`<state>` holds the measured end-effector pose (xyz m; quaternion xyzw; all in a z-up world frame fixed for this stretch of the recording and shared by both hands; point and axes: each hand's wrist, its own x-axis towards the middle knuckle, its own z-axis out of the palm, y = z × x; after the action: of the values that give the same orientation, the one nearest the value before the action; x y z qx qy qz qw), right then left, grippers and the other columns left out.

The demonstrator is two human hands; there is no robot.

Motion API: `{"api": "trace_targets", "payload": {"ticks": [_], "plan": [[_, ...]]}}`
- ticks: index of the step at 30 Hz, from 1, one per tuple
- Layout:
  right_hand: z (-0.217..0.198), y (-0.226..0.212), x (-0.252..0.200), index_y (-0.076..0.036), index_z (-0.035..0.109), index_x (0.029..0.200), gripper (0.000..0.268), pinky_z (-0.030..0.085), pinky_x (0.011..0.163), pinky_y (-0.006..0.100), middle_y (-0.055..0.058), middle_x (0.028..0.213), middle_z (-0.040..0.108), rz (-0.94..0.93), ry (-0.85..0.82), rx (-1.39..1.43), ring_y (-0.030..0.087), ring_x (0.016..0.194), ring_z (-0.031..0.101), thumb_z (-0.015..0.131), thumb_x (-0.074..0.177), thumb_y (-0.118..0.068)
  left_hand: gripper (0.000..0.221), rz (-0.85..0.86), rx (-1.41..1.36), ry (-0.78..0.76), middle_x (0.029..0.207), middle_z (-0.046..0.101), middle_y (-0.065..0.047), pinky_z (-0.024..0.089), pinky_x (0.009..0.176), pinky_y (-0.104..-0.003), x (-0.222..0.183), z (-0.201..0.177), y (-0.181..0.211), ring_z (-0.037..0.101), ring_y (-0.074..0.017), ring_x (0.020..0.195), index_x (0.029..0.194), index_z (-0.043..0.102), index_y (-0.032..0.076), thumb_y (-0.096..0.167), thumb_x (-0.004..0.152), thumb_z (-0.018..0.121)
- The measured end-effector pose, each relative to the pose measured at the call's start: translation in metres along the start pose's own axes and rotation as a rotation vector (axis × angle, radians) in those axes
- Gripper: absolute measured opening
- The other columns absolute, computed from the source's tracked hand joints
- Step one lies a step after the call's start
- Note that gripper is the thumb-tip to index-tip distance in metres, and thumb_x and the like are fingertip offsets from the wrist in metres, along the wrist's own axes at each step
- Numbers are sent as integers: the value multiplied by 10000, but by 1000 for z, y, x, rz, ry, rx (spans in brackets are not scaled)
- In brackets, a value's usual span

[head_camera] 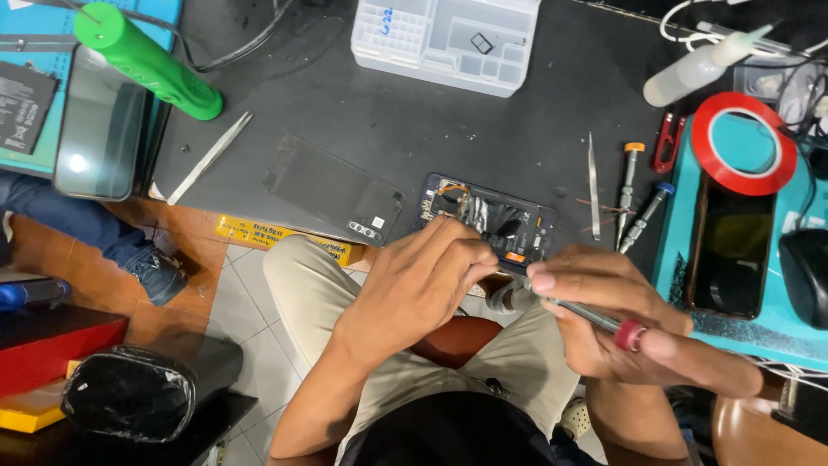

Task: Connecting internal ribbon cables and fastening screws inside a disassembled mobile phone.

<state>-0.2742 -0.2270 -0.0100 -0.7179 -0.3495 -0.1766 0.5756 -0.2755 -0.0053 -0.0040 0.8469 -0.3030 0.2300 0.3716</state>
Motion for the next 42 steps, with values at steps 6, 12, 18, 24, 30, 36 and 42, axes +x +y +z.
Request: {"api": "trace_targets", "payload": {"ticks": [6,12,18,24,30,36,42], "plan": [[-15,25,5,-315,302,1446,959,701,720,489,226,973,668,-288,38,-55,342,758,758,710,795,259,217,-77,-137,-70,995,563,-106,499,712,-374,3,21,-2,594,-274,848,1070,543,33,247,1064,578],[-15,36,-5,-153,283,1281,601,662,703,504,149,962,440,-198,225,-274,380,713,667,702,935,104,187,67,224,-77,1128,636,-73,365,697,-367,-12,47,10,577,-239,894,1041,633,88,265,1040,692],[-17,54,-19,-169,293,1284,612,679,734,490,118,1136,494,-150,211,-207,380,784,701,721,940,100,124,40,288,14,1051,641,-25,384,722,-364,-29,64,12,610,-240,927,1124,713,94,88,1010,663],[-19,54,-24,-138,310,1321,652,682,679,464,238,1009,566,-234,170,-78,358,790,723,714,882,125,110,17,356,57,1055,663,-27,393,743,-366,-35,67,10,616,-241,977,1091,716,101,71,992,678],[-23,64,-27,-79,372,1356,643,611,726,477,254,1016,663,-320,128,2,383,817,732,716,874,172,83,54,329,208,925,637,-49,431,760,-352,-36,78,6,627,-240,892,967,732,121,72,918,685],[-21,61,-22,-46,396,1279,585,608,677,503,300,934,665,-324,107,-27,411,757,707,729,855,179,88,45,309,201,927,647,-56,432,765,-355,-35,76,7,632,-249,904,971,741,108,62,915,691],[-17,42,-13,-25,526,1119,382,600,602,526,266,911,706,-239,25,-9,445,679,713,737,855,153,105,38,293,208,913,640,-60,438,753,-352,-35,75,8,633,-253,887,987,739,103,47,913,691]]}}
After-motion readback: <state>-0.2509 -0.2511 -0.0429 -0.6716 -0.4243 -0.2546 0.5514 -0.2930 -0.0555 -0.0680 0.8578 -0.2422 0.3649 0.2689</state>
